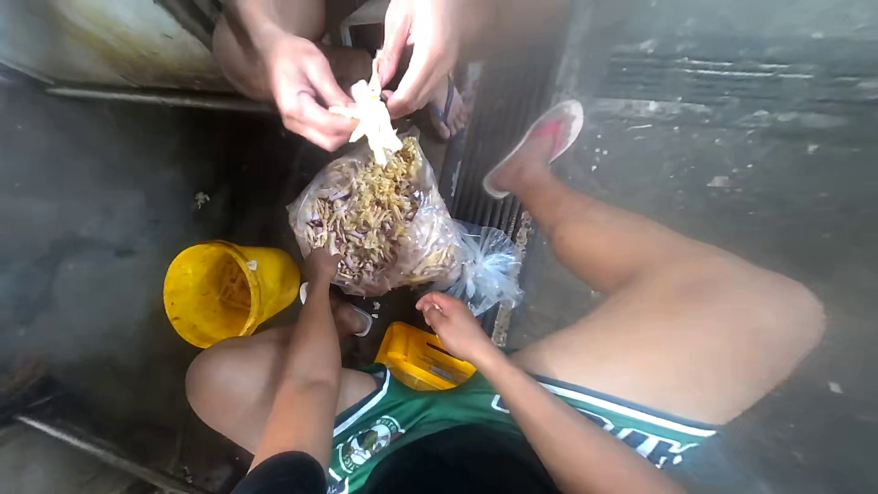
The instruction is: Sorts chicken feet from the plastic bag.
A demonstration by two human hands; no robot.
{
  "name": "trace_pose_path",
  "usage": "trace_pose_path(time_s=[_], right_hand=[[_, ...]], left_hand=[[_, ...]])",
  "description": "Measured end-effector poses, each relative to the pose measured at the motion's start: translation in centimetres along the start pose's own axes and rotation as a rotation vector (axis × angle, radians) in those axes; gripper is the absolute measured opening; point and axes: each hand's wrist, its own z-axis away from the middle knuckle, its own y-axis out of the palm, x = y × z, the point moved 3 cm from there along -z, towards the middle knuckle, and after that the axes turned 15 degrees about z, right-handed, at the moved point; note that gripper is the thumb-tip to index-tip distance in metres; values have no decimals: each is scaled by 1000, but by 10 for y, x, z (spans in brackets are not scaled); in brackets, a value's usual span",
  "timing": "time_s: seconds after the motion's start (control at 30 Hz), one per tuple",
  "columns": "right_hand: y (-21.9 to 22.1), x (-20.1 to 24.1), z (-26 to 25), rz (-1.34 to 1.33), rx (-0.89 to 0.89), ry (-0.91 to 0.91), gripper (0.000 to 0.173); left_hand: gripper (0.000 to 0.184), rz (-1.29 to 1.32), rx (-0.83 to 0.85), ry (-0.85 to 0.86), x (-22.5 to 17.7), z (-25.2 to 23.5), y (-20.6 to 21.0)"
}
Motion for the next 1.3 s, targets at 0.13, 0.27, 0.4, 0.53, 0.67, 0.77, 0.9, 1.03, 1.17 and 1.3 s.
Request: trace_pose_path(time_s=[0.13, 0.27, 0.4, 0.53, 0.67, 0.77, 0.9, 1.03, 1.17, 1.3], right_hand=[[4, -6, -1, -29, -45, -10, 31], [-1, -2, -7, -248, -113, 45, 40], [-19, 45, -28, -379, -129, -25, 54], [-34, 102, -33, -222, -246, -128, 53], [-38, 120, -20, -120, -322, -356, 46], [-50, 115, -5, -173, -385, -554, 42], [-62, 110, 8, -198, -435, -618, 40], [-60, 108, 5, -281, -512, -574, 40], [-67, 122, 7, -169, -599, -548, 41], [-85, 141, 18, 125, -656, -446, 29]], left_hand=[[41, 192, -37, 3, -16, 26, -6], [37, 289, 28, 135, -52, 68, -28], [24, 203, 288, 482, -113, 147, -59], [13, 167, 337, 830, -131, 206, -77], [9, 327, 274, 892, -120, 212, -88], [9, 463, 314, 887, -128, 220, -91], [13, 771, 457, 781, -132, 223, -85], [13, 998, 572, 730, -135, 227, -90], [14, 1108, 654, 661, -136, 228, -96], [15, 1314, 844, 648, -134, 229, -91]])
